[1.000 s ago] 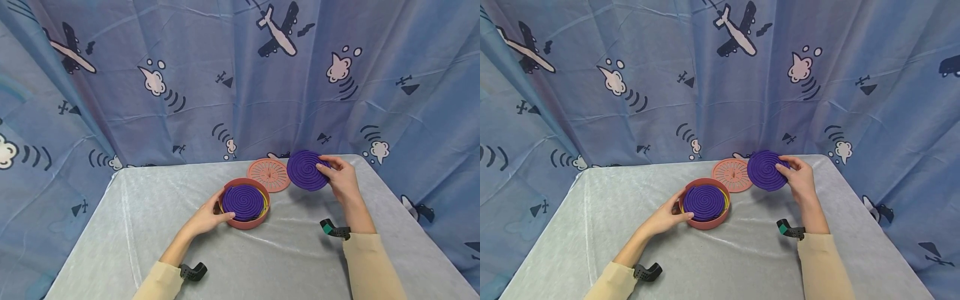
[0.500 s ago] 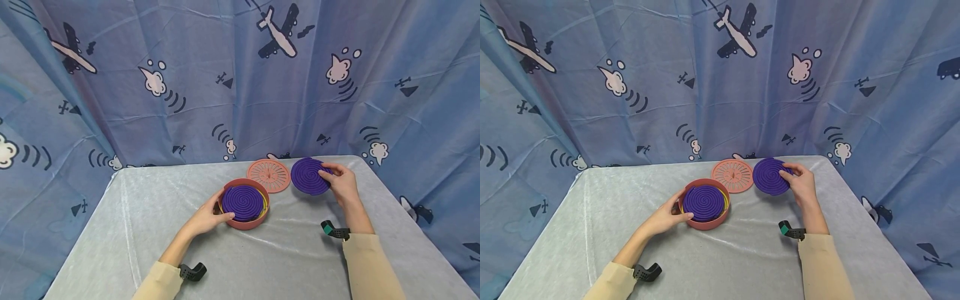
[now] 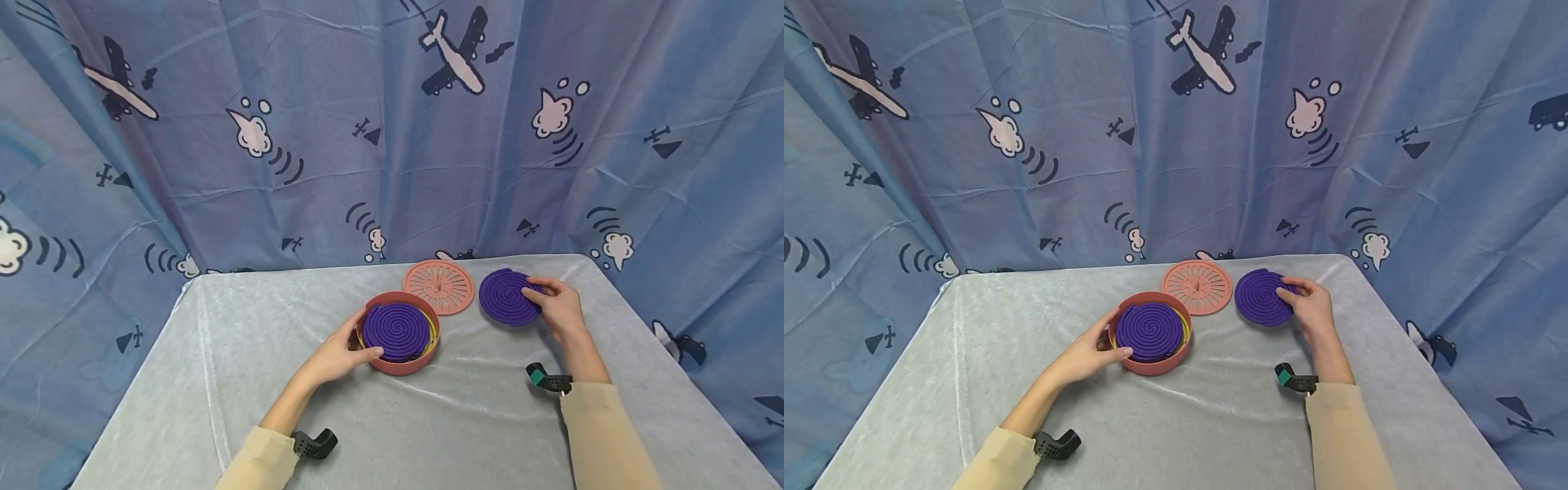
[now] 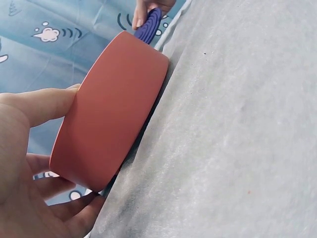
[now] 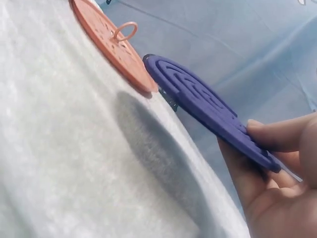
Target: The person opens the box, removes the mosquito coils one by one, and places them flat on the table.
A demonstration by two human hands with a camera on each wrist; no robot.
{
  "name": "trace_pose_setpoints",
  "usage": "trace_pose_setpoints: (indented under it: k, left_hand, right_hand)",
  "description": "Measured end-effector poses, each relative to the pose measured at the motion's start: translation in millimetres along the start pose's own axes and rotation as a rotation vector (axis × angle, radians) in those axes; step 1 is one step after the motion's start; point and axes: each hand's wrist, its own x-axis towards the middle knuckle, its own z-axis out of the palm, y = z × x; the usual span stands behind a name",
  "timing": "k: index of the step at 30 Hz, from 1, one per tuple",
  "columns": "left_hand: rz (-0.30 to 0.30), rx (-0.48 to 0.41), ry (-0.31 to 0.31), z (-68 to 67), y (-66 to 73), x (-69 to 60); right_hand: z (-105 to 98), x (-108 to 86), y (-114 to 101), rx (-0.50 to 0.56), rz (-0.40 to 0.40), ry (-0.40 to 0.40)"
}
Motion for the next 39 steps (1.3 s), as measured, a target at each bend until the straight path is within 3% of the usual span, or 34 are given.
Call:
trace_pose_setpoints:
  k: [3, 10, 31, 39]
  left_hand:
    - [0.003, 0.0, 0.002, 0.1, -0.3, 0.4]
    - [-0.002, 0.005, 0.004, 0.4, -0.2, 0.8]
    - [-0.011, -0.008, 0.003, 0.1, 0.4, -0.7]
    - [-0.009, -0.009, -0.002, 0.2, 0.3, -0.5]
  right_hand:
    - [-1, 0.8, 3, 0.001, 0.019, -0.01]
    - [0, 1.3, 7, -0.154, 0.05, 0.009]
    - [0, 3.3, 17, -0.274, 0.077, -0.063]
    - [-3, 3.2, 14, -0.403, 0.045, -0.004]
